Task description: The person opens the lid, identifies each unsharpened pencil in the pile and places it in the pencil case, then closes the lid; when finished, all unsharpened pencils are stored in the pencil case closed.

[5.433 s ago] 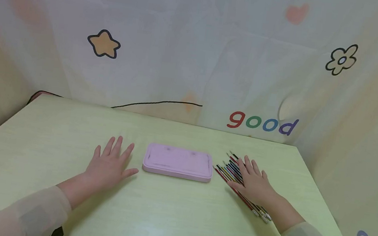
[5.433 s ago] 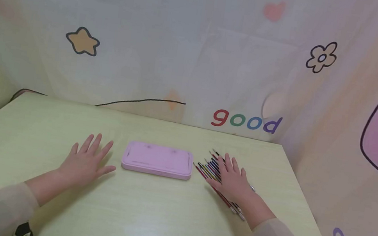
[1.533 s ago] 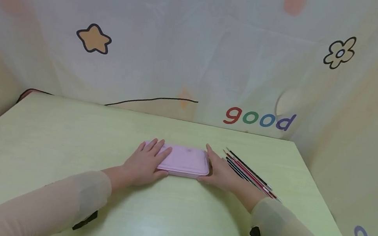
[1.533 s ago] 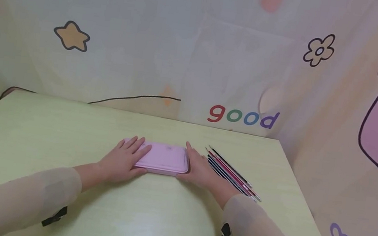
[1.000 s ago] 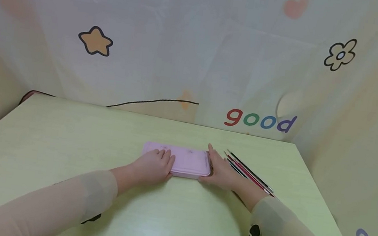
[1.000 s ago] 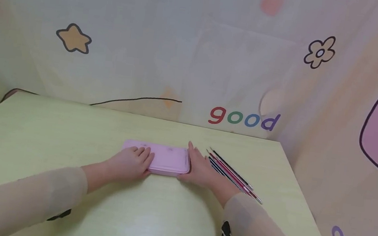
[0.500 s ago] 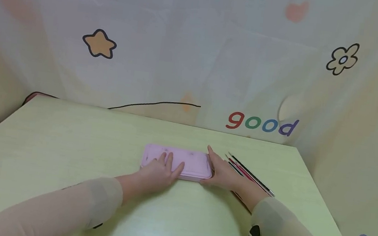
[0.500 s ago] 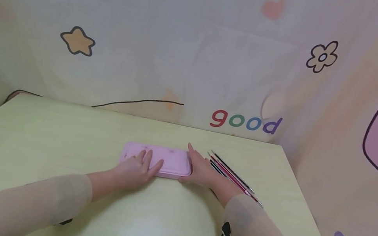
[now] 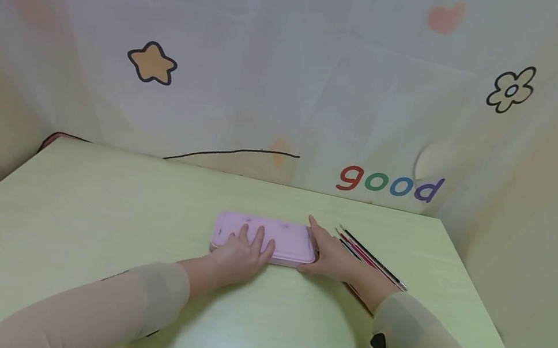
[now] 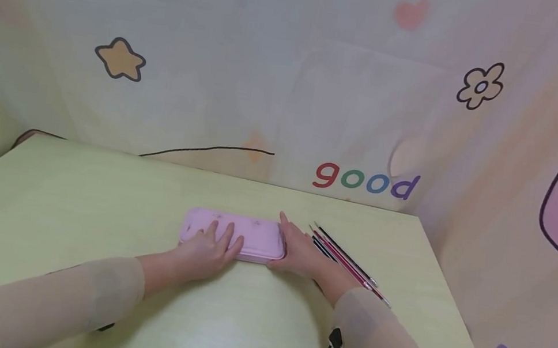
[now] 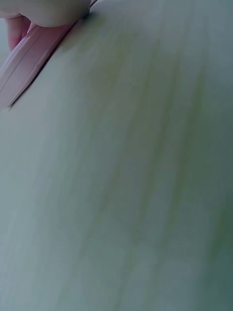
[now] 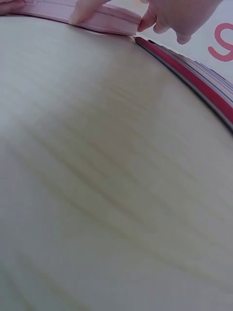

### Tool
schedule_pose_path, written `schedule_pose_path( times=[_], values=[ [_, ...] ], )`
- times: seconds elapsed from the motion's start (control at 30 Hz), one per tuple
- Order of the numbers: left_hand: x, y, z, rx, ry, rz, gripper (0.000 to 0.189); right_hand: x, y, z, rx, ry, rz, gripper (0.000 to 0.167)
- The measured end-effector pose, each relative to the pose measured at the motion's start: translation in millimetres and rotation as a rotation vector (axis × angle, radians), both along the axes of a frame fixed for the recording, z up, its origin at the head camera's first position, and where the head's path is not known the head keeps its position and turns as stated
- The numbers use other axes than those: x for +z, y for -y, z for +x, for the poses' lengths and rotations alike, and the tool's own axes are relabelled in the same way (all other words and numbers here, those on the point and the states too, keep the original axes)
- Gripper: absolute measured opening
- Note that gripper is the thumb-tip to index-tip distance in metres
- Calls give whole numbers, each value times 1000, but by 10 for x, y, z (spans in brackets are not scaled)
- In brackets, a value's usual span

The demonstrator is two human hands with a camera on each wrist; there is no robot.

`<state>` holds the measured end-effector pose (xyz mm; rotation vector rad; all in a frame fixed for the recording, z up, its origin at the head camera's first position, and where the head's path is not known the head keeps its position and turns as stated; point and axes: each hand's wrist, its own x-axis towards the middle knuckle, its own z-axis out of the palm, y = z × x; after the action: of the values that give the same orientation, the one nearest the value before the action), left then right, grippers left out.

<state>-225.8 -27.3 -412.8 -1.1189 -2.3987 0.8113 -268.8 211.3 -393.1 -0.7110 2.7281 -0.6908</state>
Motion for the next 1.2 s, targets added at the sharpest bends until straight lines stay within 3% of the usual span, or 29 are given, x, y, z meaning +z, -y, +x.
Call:
schedule_pose_path(
  times=[0.2, 0.3, 0.5, 0.67, 0.77, 0.93, 1.2],
  values=[
    [20, 11, -21, -34, -8, -56, 42, -15, -16, 8, -5, 7, -15, 110],
    [21, 39, -57, -64, 29, -22, 42, -33, -28, -9, -6, 9, -6, 109],
    [-20, 146, -148, -67, 104, 191, 44, -20, -25, -22, -10, 14, -13, 108],
    [-61, 216, -173, 34, 285, 350, 54, -11, -36, 12, -21, 26, -21, 109],
    [-81, 224, -182, 64, 337, 383, 56, -18, -49, 25, -22, 16, -27, 108],
    [-84, 207, -189, 35, 296, 368, 56, -30, -42, 29, -28, 14, -26, 108],
    [-80, 186, -248, -150, 55, 256, 51, -17, -45, 30, -18, 19, 3, 108]
  ],
)
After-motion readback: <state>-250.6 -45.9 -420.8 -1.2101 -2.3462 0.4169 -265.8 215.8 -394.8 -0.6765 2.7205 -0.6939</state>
